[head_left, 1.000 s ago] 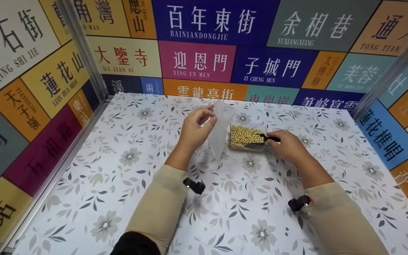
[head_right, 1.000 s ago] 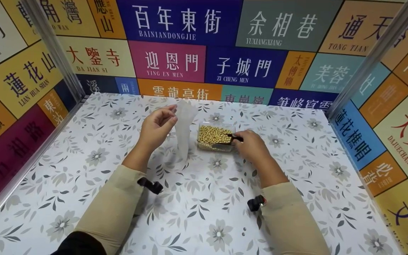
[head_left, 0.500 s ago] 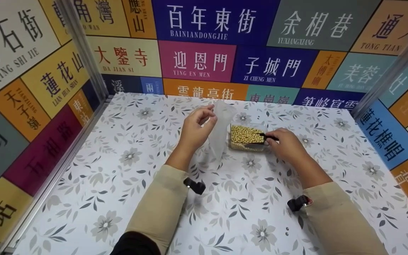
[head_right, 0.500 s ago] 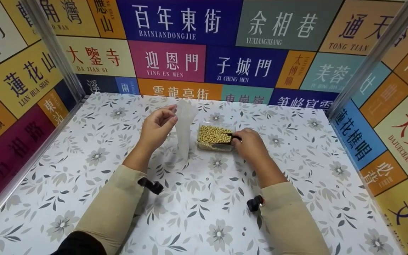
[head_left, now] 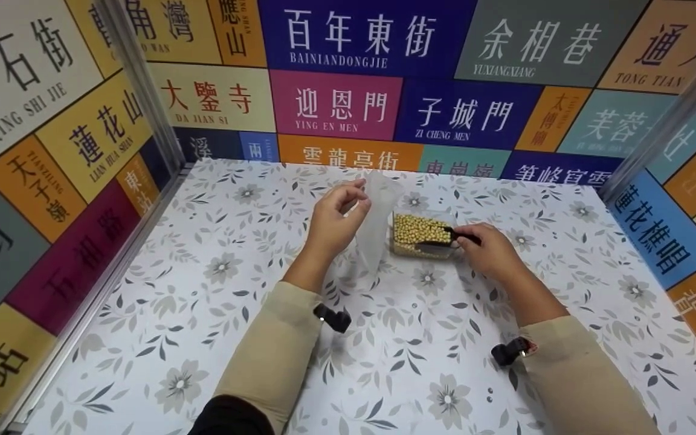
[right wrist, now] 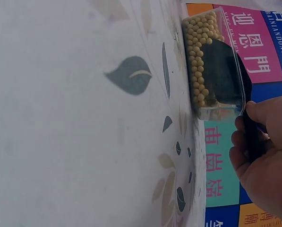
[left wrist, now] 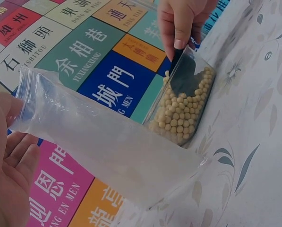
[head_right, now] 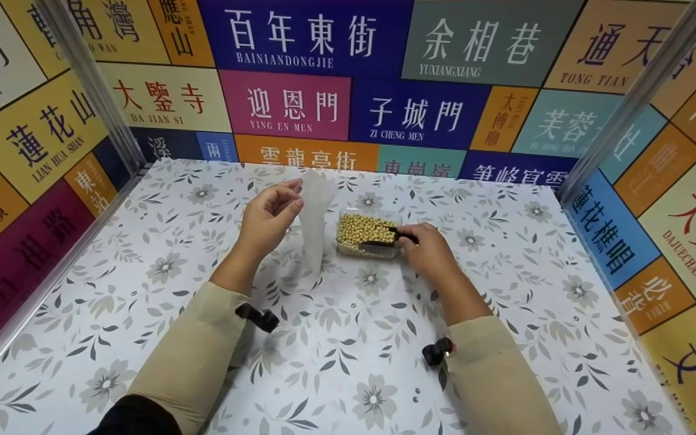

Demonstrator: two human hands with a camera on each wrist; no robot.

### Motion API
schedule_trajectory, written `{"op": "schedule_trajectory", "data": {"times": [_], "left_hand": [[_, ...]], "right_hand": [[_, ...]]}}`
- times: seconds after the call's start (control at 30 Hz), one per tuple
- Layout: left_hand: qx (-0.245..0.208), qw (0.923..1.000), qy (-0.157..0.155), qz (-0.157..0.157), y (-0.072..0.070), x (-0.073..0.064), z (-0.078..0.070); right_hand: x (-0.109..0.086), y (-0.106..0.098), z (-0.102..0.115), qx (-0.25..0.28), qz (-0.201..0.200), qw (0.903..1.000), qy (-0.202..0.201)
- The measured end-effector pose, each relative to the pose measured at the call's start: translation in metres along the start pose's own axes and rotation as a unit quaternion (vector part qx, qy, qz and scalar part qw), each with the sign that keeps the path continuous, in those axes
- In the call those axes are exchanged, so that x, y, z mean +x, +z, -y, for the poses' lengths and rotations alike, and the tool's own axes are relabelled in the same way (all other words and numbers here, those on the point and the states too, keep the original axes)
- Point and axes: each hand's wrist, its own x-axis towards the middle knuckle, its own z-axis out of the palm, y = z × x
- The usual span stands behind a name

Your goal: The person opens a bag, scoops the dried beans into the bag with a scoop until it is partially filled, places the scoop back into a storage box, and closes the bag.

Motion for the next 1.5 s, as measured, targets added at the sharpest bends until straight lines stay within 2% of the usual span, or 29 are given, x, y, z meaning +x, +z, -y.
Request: {"op": "schedule_trajectory", "data": {"times": [0.23,0.4,0.57,0.77,0.93,1.2,1.5], "left_hand": [[-0.003,1.0,0.006,-0.004,0.001,0.0,-0.002],[-0.008,0.9999,0.003,-0.006,0.001,0.0,-0.002],[-0.018,0.9998,0.001,-0.008,0.0,0.0,-0.002],[-0.022,0.9997,0.002,-0.008,0.0,0.0,-0.002],[-0.023,0.9997,-0.006,-0.006,0.001,0.0,-0.001],[-0.018,0.9998,-0.009,-0.002,0.001,-0.001,0.001],[-0.04,0.9991,-0.017,-0.001,0.0,-0.001,-0.002]], "right_hand": [[-0.005,-0.001,-0.003,0.067,0.006,0.9973,0.03],[-0.006,-0.001,0.0,0.129,0.011,0.9901,0.054],[-0.007,-0.001,0.002,0.166,-0.002,0.9837,0.07],[-0.005,-0.002,0.003,0.184,-0.021,0.9792,0.083],[-0.004,-0.004,0.008,0.186,-0.029,0.9789,0.079],[-0.003,-0.009,0.016,0.209,-0.041,0.9733,0.085],[0.001,-0.033,0.048,0.208,-0.043,0.9757,0.054]]}}
